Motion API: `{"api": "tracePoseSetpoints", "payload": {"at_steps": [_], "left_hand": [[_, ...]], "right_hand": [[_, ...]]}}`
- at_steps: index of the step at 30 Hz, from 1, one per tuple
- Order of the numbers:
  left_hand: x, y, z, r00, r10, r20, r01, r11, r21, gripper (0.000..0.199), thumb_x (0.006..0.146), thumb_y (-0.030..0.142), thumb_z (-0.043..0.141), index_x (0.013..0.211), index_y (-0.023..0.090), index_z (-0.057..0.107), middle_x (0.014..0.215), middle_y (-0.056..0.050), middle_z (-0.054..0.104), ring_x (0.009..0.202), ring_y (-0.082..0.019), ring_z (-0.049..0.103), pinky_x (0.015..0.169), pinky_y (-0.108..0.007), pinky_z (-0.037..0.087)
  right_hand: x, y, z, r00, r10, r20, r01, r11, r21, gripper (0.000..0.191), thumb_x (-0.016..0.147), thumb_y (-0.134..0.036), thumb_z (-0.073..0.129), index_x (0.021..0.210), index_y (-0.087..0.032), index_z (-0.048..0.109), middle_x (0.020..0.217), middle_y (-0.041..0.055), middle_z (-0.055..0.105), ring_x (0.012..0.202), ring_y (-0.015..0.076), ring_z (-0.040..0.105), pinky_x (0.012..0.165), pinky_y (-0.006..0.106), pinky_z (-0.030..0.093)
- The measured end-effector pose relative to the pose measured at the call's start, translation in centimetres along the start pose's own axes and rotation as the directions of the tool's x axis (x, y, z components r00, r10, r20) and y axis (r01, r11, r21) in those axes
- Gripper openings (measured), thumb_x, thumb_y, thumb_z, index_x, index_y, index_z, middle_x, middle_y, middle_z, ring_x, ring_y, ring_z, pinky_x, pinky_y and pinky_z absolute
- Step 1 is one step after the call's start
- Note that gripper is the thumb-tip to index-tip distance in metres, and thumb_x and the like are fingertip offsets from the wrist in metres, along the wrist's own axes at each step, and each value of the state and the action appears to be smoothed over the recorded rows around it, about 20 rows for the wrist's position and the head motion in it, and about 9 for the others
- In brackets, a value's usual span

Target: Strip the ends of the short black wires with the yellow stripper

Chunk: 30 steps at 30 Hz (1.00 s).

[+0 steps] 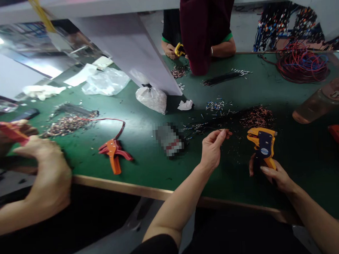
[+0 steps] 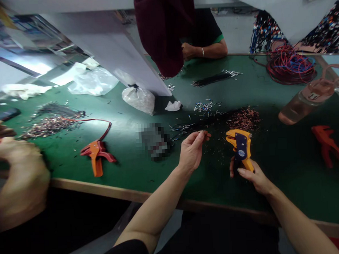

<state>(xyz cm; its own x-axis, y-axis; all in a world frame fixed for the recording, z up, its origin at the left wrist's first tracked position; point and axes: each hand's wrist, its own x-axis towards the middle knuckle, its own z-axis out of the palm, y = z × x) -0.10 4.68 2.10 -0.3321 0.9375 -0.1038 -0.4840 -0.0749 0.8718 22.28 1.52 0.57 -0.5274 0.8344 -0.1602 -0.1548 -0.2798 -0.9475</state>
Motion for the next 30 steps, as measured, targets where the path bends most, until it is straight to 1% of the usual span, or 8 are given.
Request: {"api": "tracePoseSetpoints", "payload": {"at_steps": [3, 7, 11, 13, 17, 20, 25, 30], "left_hand": [[-0.2, 0.0, 0.0, 0.999, 0.045, -0.001, -0.044, 0.997, 0.055, 0.030, 0.062, 0.045, 0.092, 0.067, 0.019, 0.078, 0.074, -0.003, 0.078, 0.071, -0.014, 0.068, 0.074, -0.028, 0.055], [-0.7, -0.3, 0.0, 0.995, 0.095, 0.015, -0.097, 0.988, 0.121, 0.030, 0.063, 0.047, 0.091, 0.066, 0.020, 0.078, 0.076, -0.005, 0.079, 0.073, -0.018, 0.073, 0.074, -0.031, 0.058], [-1.2, -0.9, -0.1, 0.980, 0.193, 0.038, -0.197, 0.960, 0.197, 0.028, 0.068, 0.047, 0.088, 0.064, 0.021, 0.077, 0.077, -0.006, 0.081, 0.074, -0.020, 0.075, 0.074, -0.033, 0.060], [-1.6, -1.2, 0.0, 0.975, 0.216, 0.057, -0.224, 0.943, 0.246, 0.026, 0.071, 0.046, 0.086, 0.067, 0.022, 0.079, 0.078, -0.006, 0.081, 0.074, -0.020, 0.076, 0.073, -0.033, 0.061], [-2.5, -1.6, 0.3, 0.968, 0.224, 0.109, -0.247, 0.918, 0.309, 0.019, 0.078, 0.041, 0.081, 0.074, 0.022, 0.081, 0.080, -0.006, 0.081, 0.075, -0.020, 0.076, 0.074, -0.032, 0.062], [-3.1, -1.9, 0.6, 0.963, 0.226, 0.145, -0.262, 0.907, 0.329, 0.017, 0.080, 0.038, 0.079, 0.075, 0.022, 0.082, 0.081, -0.007, 0.081, 0.075, -0.020, 0.076, 0.075, -0.032, 0.062], [-3.7, -2.0, 1.0, 0.963, 0.226, 0.144, -0.260, 0.919, 0.296, 0.012, 0.081, 0.033, 0.079, 0.077, 0.023, 0.082, 0.081, -0.006, 0.081, 0.077, -0.020, 0.075, 0.077, -0.033, 0.061], [-4.1, -1.9, 1.3, 0.968, 0.195, 0.159, -0.230, 0.942, 0.245, 0.015, 0.078, 0.037, 0.082, 0.075, 0.023, 0.082, 0.081, -0.007, 0.082, 0.078, -0.021, 0.076, 0.078, -0.035, 0.062]], "right_hand": [[0.0, 0.0, 0.0, 0.999, 0.009, 0.032, -0.008, 0.999, -0.033, 0.042, 0.084, -0.050, 0.072, 0.111, -0.018, 0.067, 0.098, 0.0099, 0.072, 0.083, 0.0236, 0.068, 0.081, 0.039, 0.056], [-0.1, 0.2, 0.0, 0.999, 0.016, 0.045, -0.013, 0.997, -0.078, 0.043, 0.084, -0.051, 0.071, 0.112, -0.019, 0.067, 0.101, 0.0108, 0.073, 0.089, 0.0255, 0.069, 0.087, 0.041, 0.056], [-0.1, 0.4, 0.2, 1.000, 0.021, 0.011, -0.020, 0.994, -0.111, 0.045, 0.083, -0.053, 0.072, 0.112, -0.019, 0.067, 0.102, 0.0102, 0.073, 0.091, 0.0260, 0.069, 0.086, 0.039, 0.056], [-0.1, 0.5, 0.3, 1.000, 0.010, -0.022, -0.012, 0.994, -0.107, 0.047, 0.082, -0.054, 0.072, 0.115, -0.020, 0.067, 0.101, 0.0095, 0.073, 0.089, 0.0255, 0.069, 0.085, 0.039, 0.056], [0.0, 0.6, 0.8, 0.997, -0.003, -0.072, -0.002, 0.997, -0.080, 0.053, 0.080, -0.056, 0.073, 0.119, -0.021, 0.065, 0.102, 0.0086, 0.073, 0.085, 0.0250, 0.070, 0.084, 0.039, 0.056], [0.0, 0.6, 1.1, 0.997, 0.000, -0.081, -0.009, 0.993, -0.117, 0.051, 0.081, -0.056, 0.072, 0.118, -0.021, 0.065, 0.101, 0.0086, 0.073, 0.086, 0.0256, 0.069, 0.082, 0.040, 0.057], [0.0, 0.7, 1.4, 0.995, -0.049, -0.088, 0.031, 0.982, -0.188, 0.042, 0.083, -0.055, 0.071, 0.106, -0.021, 0.068, 0.094, 0.0076, 0.073, 0.089, 0.0247, 0.067, 0.083, 0.037, 0.056], [0.1, 0.8, 1.5, 0.989, -0.069, -0.130, 0.040, 0.976, -0.214, 0.042, 0.082, -0.056, 0.073, 0.106, -0.022, 0.068, 0.095, 0.0077, 0.074, 0.089, 0.0248, 0.068, 0.086, 0.040, 0.058]]}}
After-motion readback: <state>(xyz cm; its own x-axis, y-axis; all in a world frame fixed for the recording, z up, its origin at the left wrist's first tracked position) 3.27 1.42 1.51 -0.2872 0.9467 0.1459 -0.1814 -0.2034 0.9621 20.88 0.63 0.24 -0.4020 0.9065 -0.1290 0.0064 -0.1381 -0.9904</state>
